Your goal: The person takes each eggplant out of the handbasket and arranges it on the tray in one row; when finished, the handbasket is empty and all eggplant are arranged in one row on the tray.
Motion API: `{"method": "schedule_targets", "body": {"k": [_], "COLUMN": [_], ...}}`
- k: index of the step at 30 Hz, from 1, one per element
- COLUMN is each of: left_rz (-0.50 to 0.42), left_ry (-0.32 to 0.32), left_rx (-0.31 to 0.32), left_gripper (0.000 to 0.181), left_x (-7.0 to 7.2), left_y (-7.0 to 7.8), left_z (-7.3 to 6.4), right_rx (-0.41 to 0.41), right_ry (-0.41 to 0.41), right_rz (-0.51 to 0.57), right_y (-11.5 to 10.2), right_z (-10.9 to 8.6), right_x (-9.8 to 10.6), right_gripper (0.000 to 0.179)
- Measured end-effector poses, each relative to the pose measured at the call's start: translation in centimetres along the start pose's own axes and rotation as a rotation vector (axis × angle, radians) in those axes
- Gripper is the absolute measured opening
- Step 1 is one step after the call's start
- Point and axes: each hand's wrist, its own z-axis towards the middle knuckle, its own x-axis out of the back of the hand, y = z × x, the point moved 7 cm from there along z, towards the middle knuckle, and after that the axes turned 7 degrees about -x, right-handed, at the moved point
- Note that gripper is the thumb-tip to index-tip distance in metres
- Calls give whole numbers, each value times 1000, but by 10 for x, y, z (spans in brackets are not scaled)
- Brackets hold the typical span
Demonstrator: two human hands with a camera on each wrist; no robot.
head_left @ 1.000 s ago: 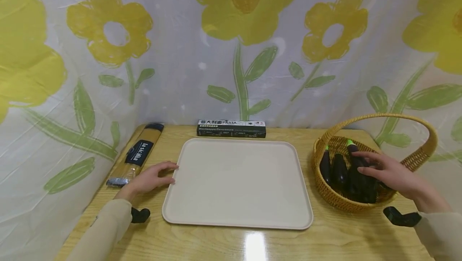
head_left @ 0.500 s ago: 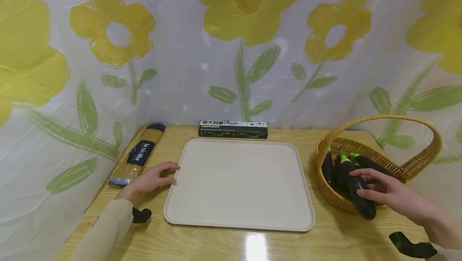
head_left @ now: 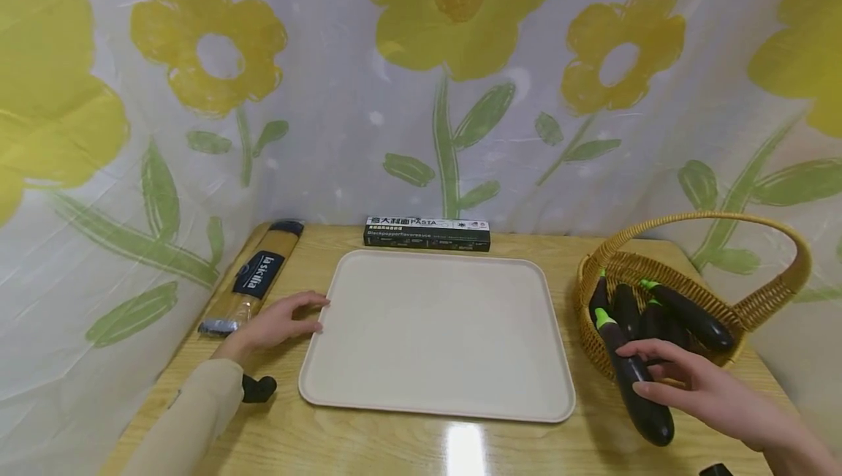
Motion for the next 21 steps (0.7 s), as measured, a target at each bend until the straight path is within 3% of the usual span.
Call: {"method": "schedule_targets", "body": {"k": [6,10,15,21], "left_rz": [-2,3,4,8], "left_ry": [-12,-13,-20,-22], "left_rx": [2,17,29,39], "left_gripper": [48,48,48,49], "left_x": [0,2,2,1], "left_y": [1,1,1,-1], "left_z": [1,-1,-2,0], "right_rx": [15,-17,-42,44], "right_ry": [38,83,145,186], "right_rz": [0,0,-40,-66], "right_y": [-20,-31,-37,-47], "right_z": [7,19,42,80], "right_x": [-11,-16,-24,-38], "right_gripper": [44,47,47,47]}}
